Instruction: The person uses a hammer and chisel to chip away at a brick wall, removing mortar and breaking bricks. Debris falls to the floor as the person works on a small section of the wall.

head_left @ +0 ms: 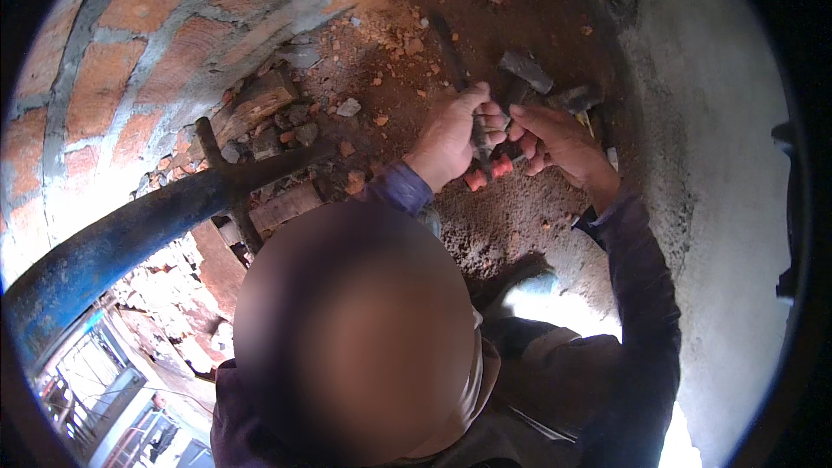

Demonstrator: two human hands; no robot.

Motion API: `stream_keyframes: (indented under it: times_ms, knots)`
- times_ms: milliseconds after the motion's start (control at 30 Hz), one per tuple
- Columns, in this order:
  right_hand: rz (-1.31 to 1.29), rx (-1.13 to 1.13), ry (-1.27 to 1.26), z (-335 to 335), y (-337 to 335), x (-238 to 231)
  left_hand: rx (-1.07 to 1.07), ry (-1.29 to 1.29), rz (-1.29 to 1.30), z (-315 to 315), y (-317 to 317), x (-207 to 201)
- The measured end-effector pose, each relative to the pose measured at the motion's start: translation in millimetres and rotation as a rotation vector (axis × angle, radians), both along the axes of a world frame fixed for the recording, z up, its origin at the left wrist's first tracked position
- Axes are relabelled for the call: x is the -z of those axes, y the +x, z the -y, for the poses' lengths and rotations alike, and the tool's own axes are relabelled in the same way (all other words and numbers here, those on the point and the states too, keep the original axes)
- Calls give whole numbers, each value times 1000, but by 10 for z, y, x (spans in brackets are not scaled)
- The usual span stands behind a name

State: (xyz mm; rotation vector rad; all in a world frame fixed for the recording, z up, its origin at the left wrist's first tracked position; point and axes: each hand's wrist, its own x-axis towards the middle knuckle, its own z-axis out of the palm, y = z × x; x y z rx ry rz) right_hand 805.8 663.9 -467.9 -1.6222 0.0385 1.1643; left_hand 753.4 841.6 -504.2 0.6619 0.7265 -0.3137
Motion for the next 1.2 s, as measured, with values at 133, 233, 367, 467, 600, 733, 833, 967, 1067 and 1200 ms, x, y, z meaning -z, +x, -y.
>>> stream_keyframes:
  times_ms: [133, 233, 367, 467, 600, 733, 833, 967, 1067, 1200]
  knots:
    - [619, -234, 4, 79, 101, 690, -91, 30, 25, -281, 54, -27]
    - [341, -135, -391, -73, 59, 983, -121, 65, 4, -420, 112, -66]
    - [385, 61, -482, -278, -158, 1120, -145, 64, 40, -546, 208, -89]
    - [966, -70, -599, -322, -240, 1193, -181, 70, 34, -606, 304, -88]
    - [544, 248, -501, -274, -176, 1244, -188, 129, 24, -715, 437, -69]
    - [-49, 568, -76, -212, -36, 1121, -193, 35, 95, -836, 556, -52]
    - [-300, 725, 289, -228, 49, 982, -194, -43, 157, -908, 647, -56]
    - [-708, 872, 681, -307, 113, 834, -220, -204, 246, -929, 755, -52]
    - [-351, 750, 395, -355, 43, 678, -259, -335, 323, -926, 807, -25]
    - [-36, 631, 135, -415, -177, 250, -309, -517, 367, -951, 880, -22]
